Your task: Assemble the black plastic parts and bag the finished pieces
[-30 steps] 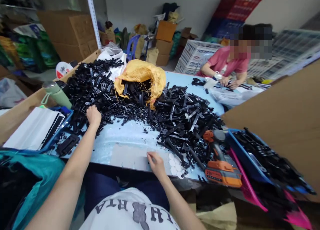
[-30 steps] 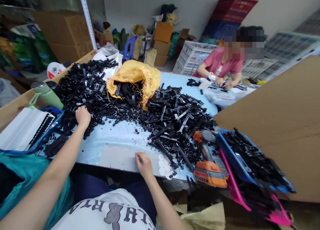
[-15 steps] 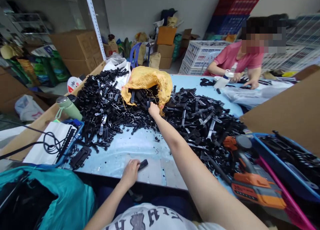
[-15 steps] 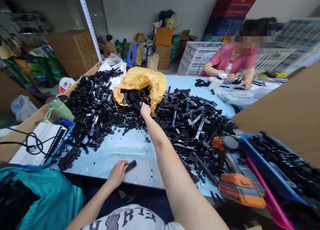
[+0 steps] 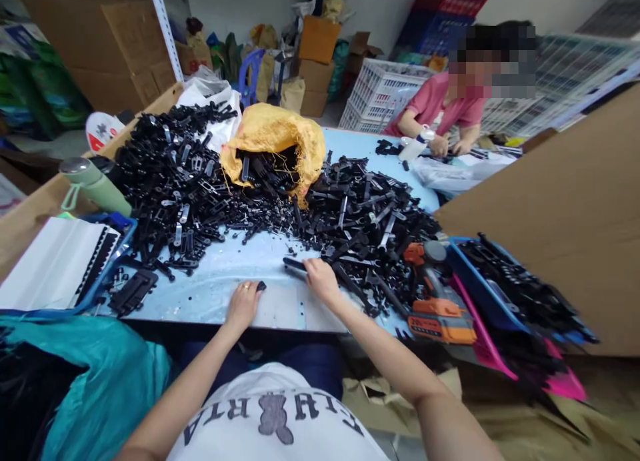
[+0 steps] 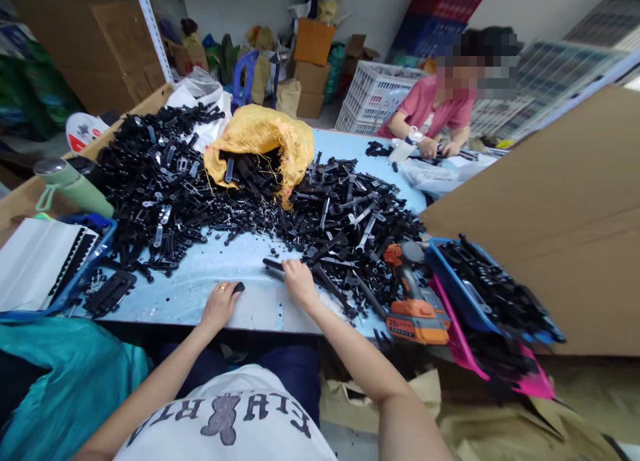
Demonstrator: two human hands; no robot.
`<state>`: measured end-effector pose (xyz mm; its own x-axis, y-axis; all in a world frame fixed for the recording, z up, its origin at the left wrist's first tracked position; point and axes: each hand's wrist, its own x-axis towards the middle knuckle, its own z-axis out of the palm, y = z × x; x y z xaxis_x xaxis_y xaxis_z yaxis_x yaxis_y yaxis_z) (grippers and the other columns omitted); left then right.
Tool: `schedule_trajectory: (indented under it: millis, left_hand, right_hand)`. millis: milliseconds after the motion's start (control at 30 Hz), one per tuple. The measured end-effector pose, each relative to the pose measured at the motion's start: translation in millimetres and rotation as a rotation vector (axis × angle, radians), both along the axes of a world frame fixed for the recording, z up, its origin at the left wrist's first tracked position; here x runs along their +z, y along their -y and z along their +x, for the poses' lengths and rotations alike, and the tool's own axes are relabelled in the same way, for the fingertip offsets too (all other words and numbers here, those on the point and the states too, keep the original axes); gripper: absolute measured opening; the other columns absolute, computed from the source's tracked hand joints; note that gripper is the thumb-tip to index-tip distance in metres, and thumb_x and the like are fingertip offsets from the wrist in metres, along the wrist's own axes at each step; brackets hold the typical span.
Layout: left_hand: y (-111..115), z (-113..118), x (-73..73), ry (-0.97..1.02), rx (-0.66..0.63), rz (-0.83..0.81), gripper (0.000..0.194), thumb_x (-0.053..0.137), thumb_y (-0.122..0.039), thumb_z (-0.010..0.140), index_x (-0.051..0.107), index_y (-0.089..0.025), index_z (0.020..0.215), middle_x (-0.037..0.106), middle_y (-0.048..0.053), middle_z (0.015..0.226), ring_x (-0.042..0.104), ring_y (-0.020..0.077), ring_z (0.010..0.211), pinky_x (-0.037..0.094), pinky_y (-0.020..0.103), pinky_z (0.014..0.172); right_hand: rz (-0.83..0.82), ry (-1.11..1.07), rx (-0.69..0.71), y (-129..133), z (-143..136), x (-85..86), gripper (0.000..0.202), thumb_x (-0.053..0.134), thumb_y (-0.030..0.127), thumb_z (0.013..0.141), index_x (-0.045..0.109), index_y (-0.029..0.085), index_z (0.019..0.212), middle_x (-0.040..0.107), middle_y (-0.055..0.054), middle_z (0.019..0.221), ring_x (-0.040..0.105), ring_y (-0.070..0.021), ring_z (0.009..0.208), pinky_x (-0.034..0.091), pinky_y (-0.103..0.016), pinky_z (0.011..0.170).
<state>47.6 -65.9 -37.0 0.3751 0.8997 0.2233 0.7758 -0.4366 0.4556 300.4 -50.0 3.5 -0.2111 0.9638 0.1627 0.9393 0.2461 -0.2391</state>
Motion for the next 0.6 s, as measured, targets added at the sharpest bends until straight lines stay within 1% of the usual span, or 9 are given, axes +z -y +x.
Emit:
schedule_trajectory:
  millis: [67,133,200,267,333,433,500,533,600]
  left_hand:
    - [0.8,-6.5,-0.3,0.086,0.012,0.007,0.028,0.04,-0.023,0.09,0.054,-0.015,0.113,0.06,0.012,0.101,0.057,0.0234,0.094,0.047,0.038,0.084]
    - [3.2,-10.0,2.4,0.189,0.033,-0.019,0.029,0.04,-0.025,0.09,0.053,-0.017,0.115,0.059,0.011,0.104,0.057,0.0227,0.098,0.048,0.038,0.085]
    - [6.8,-8.9,8.2,0.287,0.045,-0.078,0.029,0.04,-0.026,0.09,0.054,-0.018,0.114,0.058,0.01,0.105,0.057,0.0215,0.098,0.049,0.037,0.084]
    - [11.0,-3.6,16.3,0.392,0.044,-0.163,0.029,0.041,-0.028,0.09,0.056,-0.018,0.114,0.058,0.009,0.103,0.06,0.0178,0.088,0.051,0.032,0.076]
    - [14.9,3.7,26.0,0.513,0.048,-0.266,0.031,0.042,-0.031,0.09,0.056,-0.018,0.115,0.057,0.008,0.101,0.059,0.0114,0.068,0.05,0.025,0.062]
    - [17.6,11.5,41.7,0.677,0.072,-0.37,0.038,0.043,-0.035,0.09,0.053,-0.018,0.122,0.056,0.006,0.098,0.048,0.0045,0.048,0.044,0.021,0.046]
    - [17.0,11.1,51.7,0.714,0.101,-0.339,0.039,0.045,-0.036,0.089,0.054,-0.018,0.123,0.056,0.006,0.096,0.049,0.005,0.049,0.044,0.021,0.048]
    - [16.4,9.4,56.1,0.703,0.111,-0.296,0.038,0.046,-0.035,0.089,0.056,-0.018,0.121,0.057,0.006,0.094,0.052,0.0069,0.055,0.046,0.022,0.053]
    - [15.7,4.9,63.1,0.646,0.101,-0.203,0.035,0.048,-0.033,0.088,0.06,-0.017,0.117,0.058,0.006,0.092,0.058,0.0119,0.072,0.049,0.025,0.068]
  right_hand:
    - [0.021,0.109,0.148,40.1,-2.5,-13.8,0.038,0.046,0.023,0.086,0.053,0.013,0.122,0.054,-0.016,0.12,0.049,-0.0249,0.108,0.041,-0.038,0.091]
    - [0.004,0.103,0.188,57.2,-11.9,-20.1,0.046,0.049,0.037,0.087,0.049,0.014,0.127,0.049,-0.016,0.127,0.044,-0.0268,0.114,0.038,-0.041,0.096]
    - [-0.04,0.033,0.114,54.1,-26.2,-20.2,0.049,0.05,0.041,0.087,0.048,0.015,0.129,0.05,-0.017,0.125,0.045,-0.0277,0.114,0.037,-0.043,0.097]
    - [-0.091,-0.136,0.016,41.0,-42.9,-16.8,0.045,0.046,0.038,0.09,0.049,0.017,0.129,0.056,-0.015,0.115,0.05,-0.0257,0.108,0.039,-0.042,0.094]
    - [-0.156,-0.451,-0.042,29.2,-59.9,-11.6,0.043,0.04,0.038,0.092,0.048,0.021,0.131,0.059,-0.011,0.107,0.056,-0.0203,0.095,0.046,-0.037,0.085]
    - [-0.351,-0.969,-0.041,24.9,-79.0,-2.3,0.049,0.033,0.046,0.093,0.038,0.025,0.137,0.059,-0.007,0.106,0.058,-0.0118,0.068,0.052,-0.027,0.062]
    - [-0.458,-1.119,0.006,28.1,-82.8,4.5,0.052,0.035,0.048,0.091,0.036,0.026,0.139,0.057,-0.006,0.109,0.056,-0.0083,0.059,0.051,-0.024,0.052]
    - [-0.468,-1.122,0.044,29.9,-81.9,7.9,0.053,0.038,0.048,0.09,0.037,0.027,0.138,0.056,-0.006,0.11,0.055,-0.0075,0.059,0.051,-0.024,0.052]
    - [-0.428,-1.031,0.146,31.9,-76.3,14.4,0.052,0.046,0.046,0.088,0.042,0.027,0.136,0.056,-0.005,0.105,0.054,-0.0061,0.058,0.052,-0.023,0.055]
